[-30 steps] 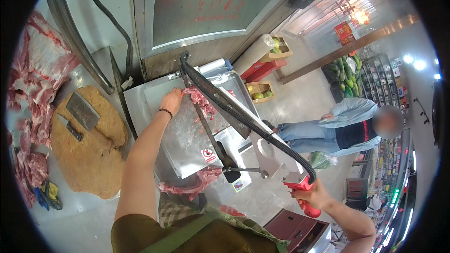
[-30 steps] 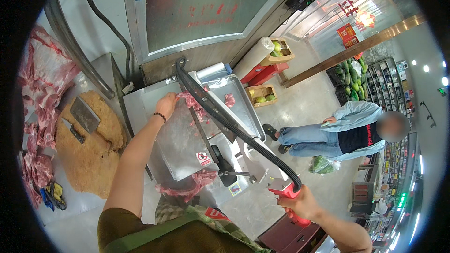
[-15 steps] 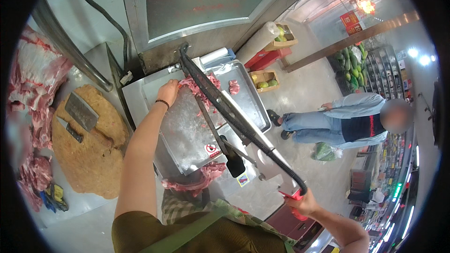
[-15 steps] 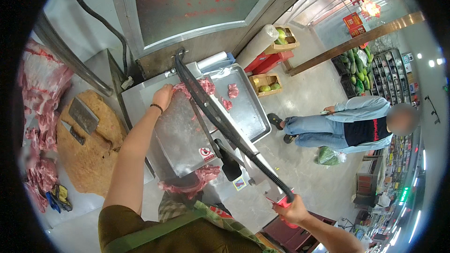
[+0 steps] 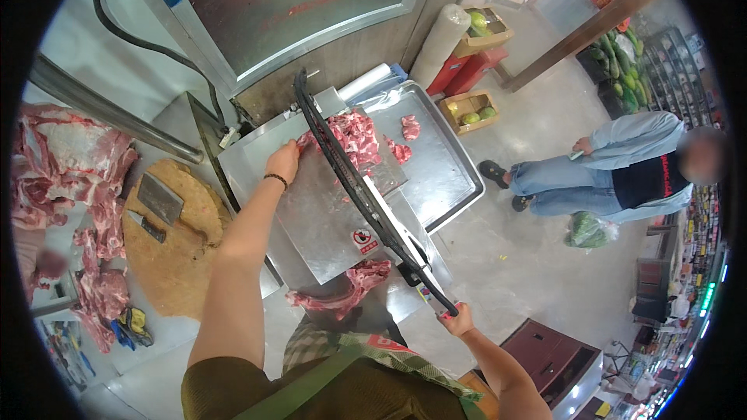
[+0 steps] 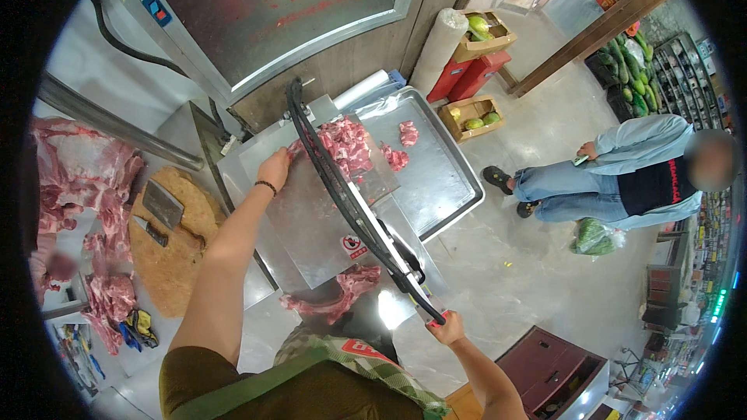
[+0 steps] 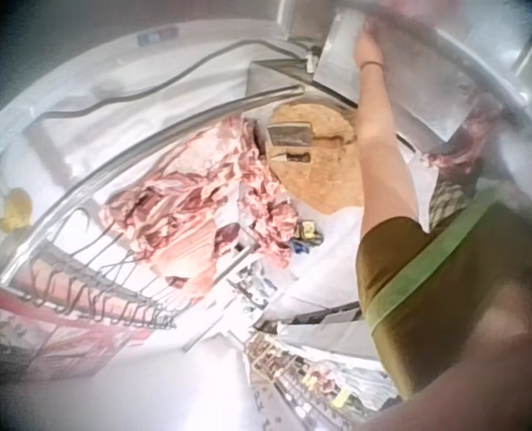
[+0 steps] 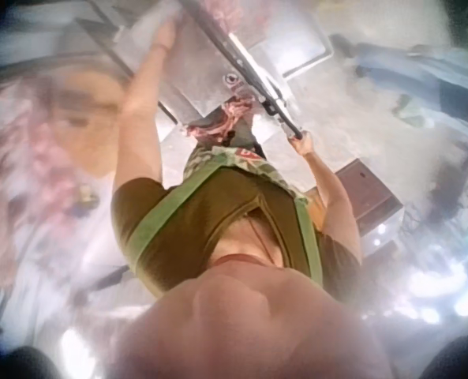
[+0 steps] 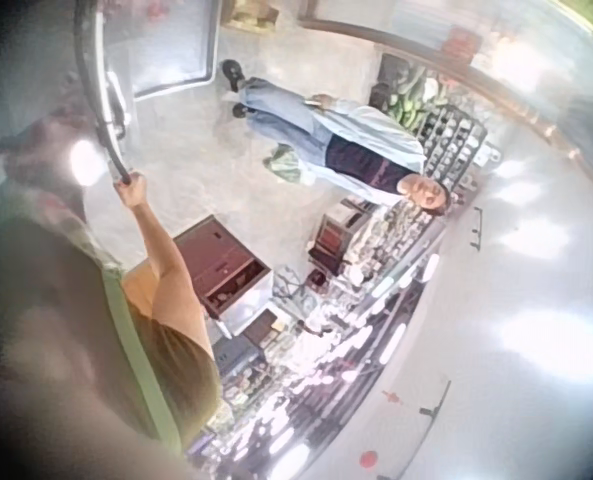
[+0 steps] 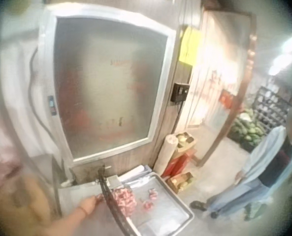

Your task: The person cuts pieces of raw meat using a manual slicer, puts the pieces into a plastic bag, weighs the bag on a digital scale, and hands it to a customer.

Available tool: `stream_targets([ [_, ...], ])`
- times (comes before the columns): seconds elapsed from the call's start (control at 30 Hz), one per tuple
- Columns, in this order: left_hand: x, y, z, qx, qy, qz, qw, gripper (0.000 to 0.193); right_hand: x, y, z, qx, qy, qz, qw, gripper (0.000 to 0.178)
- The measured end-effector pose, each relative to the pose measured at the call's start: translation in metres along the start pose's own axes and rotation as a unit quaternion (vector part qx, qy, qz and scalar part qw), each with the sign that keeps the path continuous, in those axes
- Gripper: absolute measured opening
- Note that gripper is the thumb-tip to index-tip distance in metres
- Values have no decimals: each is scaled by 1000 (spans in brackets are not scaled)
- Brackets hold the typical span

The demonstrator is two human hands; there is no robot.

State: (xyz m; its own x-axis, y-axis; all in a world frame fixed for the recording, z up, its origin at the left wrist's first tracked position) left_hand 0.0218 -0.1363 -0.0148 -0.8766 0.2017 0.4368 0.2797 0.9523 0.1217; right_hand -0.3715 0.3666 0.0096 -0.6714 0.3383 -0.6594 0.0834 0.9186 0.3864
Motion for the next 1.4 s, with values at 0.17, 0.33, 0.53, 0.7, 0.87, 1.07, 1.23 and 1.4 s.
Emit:
stream_targets([
  [0.17,23,30,44,18,46,-134,990,28,39,-8,33,-10,4,43,999,29],
  [0.33,-14,70,109,-3,279,-226,933,26,60,-19,54,-2,14,24,1000,36],
  [0.53,28,92,80,-85,547,-298,778,24,60,-13,47,0,-31,90,995,30],
  [0.7,-12,93,69,-38,220,-201,954,33,51,-5,41,-3,-100,140,985,29],
  [0.87,6,92,37,-6,142,-155,978,40,8,9,5,-13,-121,147,982,25],
  [1.07,0,98,22,-69,185,-99,975,43,-92,27,-58,-35,-169,201,964,16],
  [1.23,4,105,41,-133,323,-83,933,40,-174,33,-111,-67,-152,242,956,14],
  [1.4,36,90,32,-225,496,-184,818,32,-258,29,-158,-87,-146,236,957,12],
])
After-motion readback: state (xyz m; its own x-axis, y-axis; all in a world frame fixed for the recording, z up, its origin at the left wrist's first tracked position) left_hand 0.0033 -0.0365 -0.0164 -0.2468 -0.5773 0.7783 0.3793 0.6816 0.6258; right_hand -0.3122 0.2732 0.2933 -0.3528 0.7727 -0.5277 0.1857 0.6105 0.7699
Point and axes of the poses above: each hand's wrist, its own y-axis away from the middle knuckle, its own z-axis out of the palm, x = y × z, the point moved 3 cm from there along -y, towards the middle knuckle, and after that the axes turned 4 degrees about -x, right-handed, at the moved point
